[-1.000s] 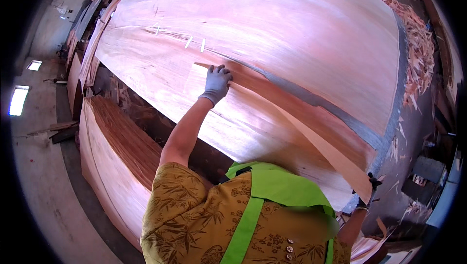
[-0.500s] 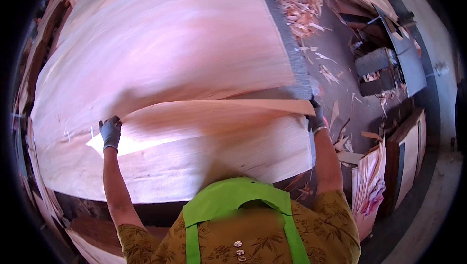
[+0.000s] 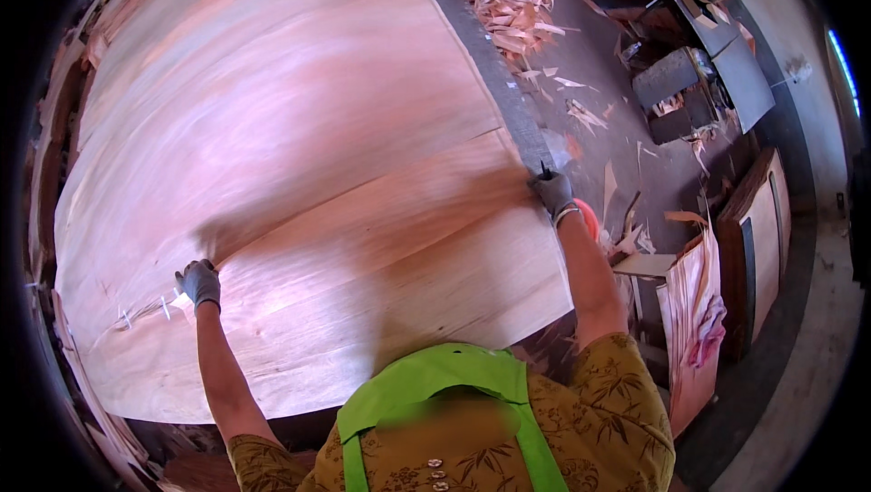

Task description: The person applies adhesive and thin strips of wood to repair cracks and gaps in large wood veneer sheets using a small tool and tape.

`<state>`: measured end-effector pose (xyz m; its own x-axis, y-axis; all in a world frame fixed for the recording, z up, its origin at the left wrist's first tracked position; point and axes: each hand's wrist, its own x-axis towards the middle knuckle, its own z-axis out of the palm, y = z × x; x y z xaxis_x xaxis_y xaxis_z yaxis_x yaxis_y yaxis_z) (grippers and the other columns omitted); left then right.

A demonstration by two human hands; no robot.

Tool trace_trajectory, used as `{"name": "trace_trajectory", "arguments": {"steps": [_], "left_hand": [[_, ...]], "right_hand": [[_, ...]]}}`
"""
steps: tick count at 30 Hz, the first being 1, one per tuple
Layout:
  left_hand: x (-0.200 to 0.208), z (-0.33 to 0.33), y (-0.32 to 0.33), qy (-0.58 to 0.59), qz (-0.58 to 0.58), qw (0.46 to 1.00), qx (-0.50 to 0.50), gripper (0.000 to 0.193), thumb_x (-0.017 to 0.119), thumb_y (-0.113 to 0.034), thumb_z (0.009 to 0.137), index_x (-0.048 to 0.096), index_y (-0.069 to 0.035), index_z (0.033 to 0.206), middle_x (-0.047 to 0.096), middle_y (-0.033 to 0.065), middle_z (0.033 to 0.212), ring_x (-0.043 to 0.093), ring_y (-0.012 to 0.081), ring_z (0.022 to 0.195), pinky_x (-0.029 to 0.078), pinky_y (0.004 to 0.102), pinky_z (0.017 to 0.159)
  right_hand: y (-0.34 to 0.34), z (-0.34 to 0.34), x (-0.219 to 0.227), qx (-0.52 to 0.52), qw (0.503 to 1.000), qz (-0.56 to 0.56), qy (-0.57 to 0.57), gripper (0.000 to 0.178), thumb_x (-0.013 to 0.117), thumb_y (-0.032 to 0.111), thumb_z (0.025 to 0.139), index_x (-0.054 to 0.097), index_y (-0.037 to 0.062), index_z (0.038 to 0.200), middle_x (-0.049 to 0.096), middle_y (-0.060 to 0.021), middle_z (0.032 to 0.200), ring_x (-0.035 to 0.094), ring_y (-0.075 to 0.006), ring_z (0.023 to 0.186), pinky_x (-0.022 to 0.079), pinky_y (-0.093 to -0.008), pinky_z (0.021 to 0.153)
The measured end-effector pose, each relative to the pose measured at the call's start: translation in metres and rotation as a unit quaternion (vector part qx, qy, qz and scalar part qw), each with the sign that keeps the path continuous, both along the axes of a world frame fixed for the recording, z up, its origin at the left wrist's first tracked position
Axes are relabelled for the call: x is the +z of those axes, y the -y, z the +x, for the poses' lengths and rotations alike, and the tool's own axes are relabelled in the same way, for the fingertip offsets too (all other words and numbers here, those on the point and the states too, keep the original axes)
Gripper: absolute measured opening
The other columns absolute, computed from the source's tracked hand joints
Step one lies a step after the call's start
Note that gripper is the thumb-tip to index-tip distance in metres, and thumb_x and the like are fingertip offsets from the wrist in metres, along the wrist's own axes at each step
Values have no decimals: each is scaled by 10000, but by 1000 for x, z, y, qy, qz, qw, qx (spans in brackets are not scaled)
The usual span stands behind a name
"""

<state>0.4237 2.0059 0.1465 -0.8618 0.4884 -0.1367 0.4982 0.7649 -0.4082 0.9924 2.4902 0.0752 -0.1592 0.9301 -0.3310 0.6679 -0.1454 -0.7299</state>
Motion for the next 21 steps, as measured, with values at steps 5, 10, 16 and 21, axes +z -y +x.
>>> {"name": "trace_trajectory", "arguments": {"steps": [5, 10, 16, 21], "left_hand": [[10, 8, -12, 5, 7, 1000, -3, 60, 639, -231, 767, 668, -186, 794, 635, 51, 883, 578, 218, 938, 299, 482, 995], [10, 13, -20, -8, 16, 1000, -11, 77, 615, -218, 781, 673, -168, 780, 637, 56, 875, 580, 225, 928, 298, 488, 994], [-3, 11, -18, -11, 53, 998, -15, 104, 624, -228, 772, 671, -152, 824, 627, 59, 935, 554, 224, 971, 275, 491, 1006], [-14, 45, -17, -86, 248, 964, -41, 462, 619, -297, 771, 529, -117, 1187, 488, 125, 1229, 420, 311, 1144, 288, 483, 975]], "right_hand": [[2, 2, 2, -22, 998, -20, -56, 149, 733, 188, 685, 640, 72, 695, 532, 5, 547, 441, -94, 424, 363, -274, 402], [5, 1, 8, -19, 999, -14, -25, 153, 729, 192, 674, 645, 65, 696, 540, -4, 548, 460, -99, 425, 367, -277, 398], [-6, 20, -27, 8, 997, 38, 65, 214, 719, 224, 681, 656, 36, 763, 583, -27, 600, 521, -141, 494, 413, -301, 461], [-17, 27, -35, 139, 966, 182, 116, 311, 664, 271, 737, 571, 24, 901, 528, -65, 776, 494, -214, 690, 434, -385, 616]]}}
